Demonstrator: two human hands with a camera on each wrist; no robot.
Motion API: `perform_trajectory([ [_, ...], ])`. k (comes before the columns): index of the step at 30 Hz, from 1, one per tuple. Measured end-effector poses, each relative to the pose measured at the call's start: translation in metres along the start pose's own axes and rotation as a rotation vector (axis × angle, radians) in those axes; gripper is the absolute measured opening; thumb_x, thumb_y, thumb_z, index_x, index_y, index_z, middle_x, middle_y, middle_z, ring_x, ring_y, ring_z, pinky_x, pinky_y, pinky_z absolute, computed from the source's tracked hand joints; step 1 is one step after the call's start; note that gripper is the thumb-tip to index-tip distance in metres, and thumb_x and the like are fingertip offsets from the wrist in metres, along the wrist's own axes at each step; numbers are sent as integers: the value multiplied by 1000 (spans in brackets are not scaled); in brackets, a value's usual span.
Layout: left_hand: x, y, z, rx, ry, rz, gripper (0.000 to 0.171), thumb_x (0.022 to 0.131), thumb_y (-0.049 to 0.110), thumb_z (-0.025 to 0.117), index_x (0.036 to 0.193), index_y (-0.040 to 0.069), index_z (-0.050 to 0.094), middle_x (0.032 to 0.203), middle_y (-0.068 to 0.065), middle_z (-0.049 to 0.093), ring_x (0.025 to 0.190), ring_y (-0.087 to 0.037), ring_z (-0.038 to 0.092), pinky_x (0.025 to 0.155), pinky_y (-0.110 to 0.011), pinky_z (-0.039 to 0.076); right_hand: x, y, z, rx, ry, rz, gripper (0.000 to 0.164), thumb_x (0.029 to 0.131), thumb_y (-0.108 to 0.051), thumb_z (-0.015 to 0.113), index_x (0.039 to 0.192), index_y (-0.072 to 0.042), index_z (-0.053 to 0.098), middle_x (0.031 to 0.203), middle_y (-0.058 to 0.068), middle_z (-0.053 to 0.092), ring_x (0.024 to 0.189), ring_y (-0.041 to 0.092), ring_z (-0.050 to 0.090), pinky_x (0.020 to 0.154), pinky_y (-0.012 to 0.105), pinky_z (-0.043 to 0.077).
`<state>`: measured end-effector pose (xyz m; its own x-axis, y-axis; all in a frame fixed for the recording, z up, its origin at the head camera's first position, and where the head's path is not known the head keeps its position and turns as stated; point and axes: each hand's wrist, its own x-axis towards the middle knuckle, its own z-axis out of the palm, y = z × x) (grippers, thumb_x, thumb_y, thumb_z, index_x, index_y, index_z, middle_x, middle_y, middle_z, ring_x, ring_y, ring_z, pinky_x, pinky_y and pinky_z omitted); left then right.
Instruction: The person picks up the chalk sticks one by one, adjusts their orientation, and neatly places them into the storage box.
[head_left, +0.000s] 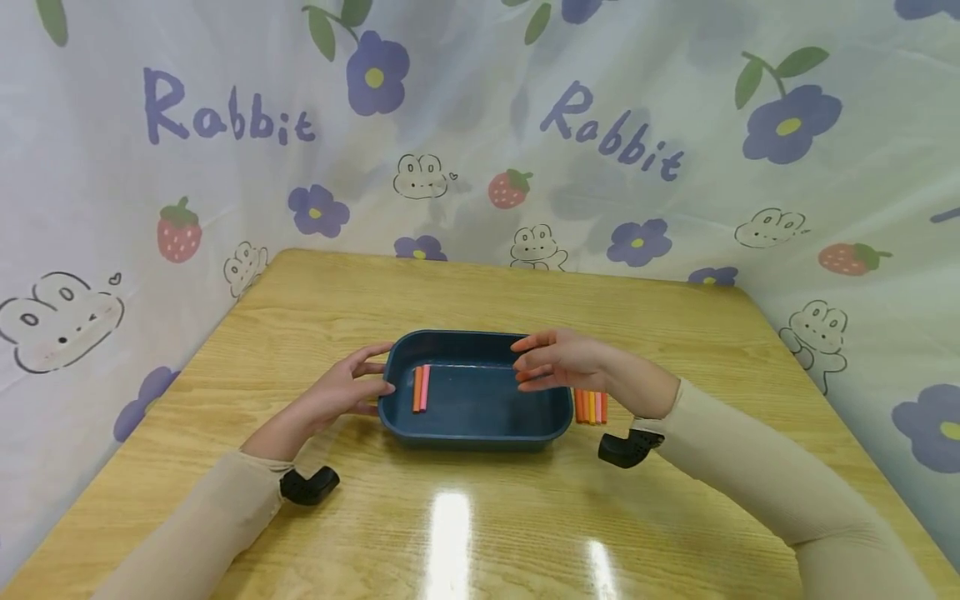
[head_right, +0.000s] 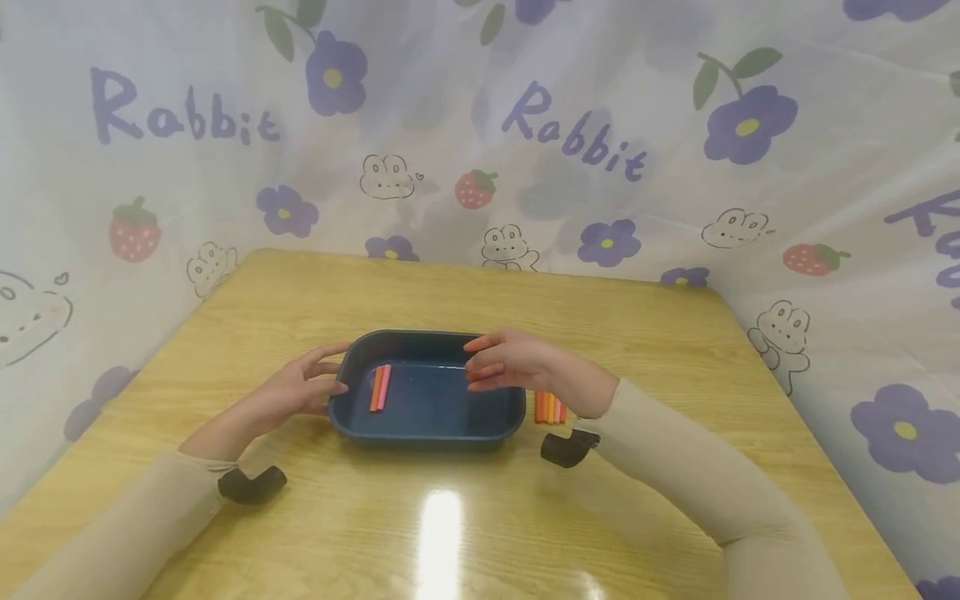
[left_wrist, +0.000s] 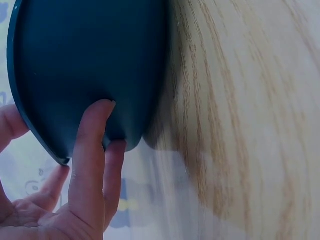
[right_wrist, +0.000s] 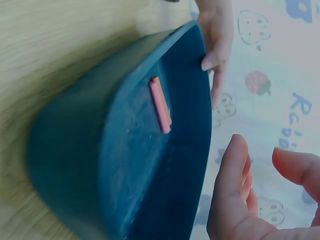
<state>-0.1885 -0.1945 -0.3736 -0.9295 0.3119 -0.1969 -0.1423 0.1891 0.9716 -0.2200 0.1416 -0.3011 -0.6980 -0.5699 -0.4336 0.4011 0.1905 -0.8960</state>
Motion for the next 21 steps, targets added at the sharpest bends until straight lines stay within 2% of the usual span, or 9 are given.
perform_trajectory([
  [8, 0, -2, -1, -6, 0, -1, 71, 88, 5, 59, 148, 10, 22, 137, -30, 32, 102, -34, 59, 75, -43, 54, -20, 15, -22, 30, 35, -37, 53, 94, 1, 46, 139, 12, 20, 100, 13, 51, 88, 23, 58, 89, 39, 49],
  [15, 1, -2, 0, 2, 0, -6, 71, 88, 5, 59, 148, 10, 22, 137, -30, 32, 101, -34, 59, 75, -43, 54, -33, 29, -41, 71, 91, -54, 52, 94, 1, 47, 138, 13, 22, 105, 14, 47, 91, 24, 56, 88, 37, 49],
  [21, 1, -2, 0, 3, 2, -7, 71, 88, 5, 59, 148, 10, 22, 138, -30, 31, 103, -35, 58, 75, -43, 54, -43, 41, -55, 51, 145, -80, 47, 92, 0, 50, 132, 12, 29, 101, 11, 53, 90, 21, 58, 89, 37, 48],
])
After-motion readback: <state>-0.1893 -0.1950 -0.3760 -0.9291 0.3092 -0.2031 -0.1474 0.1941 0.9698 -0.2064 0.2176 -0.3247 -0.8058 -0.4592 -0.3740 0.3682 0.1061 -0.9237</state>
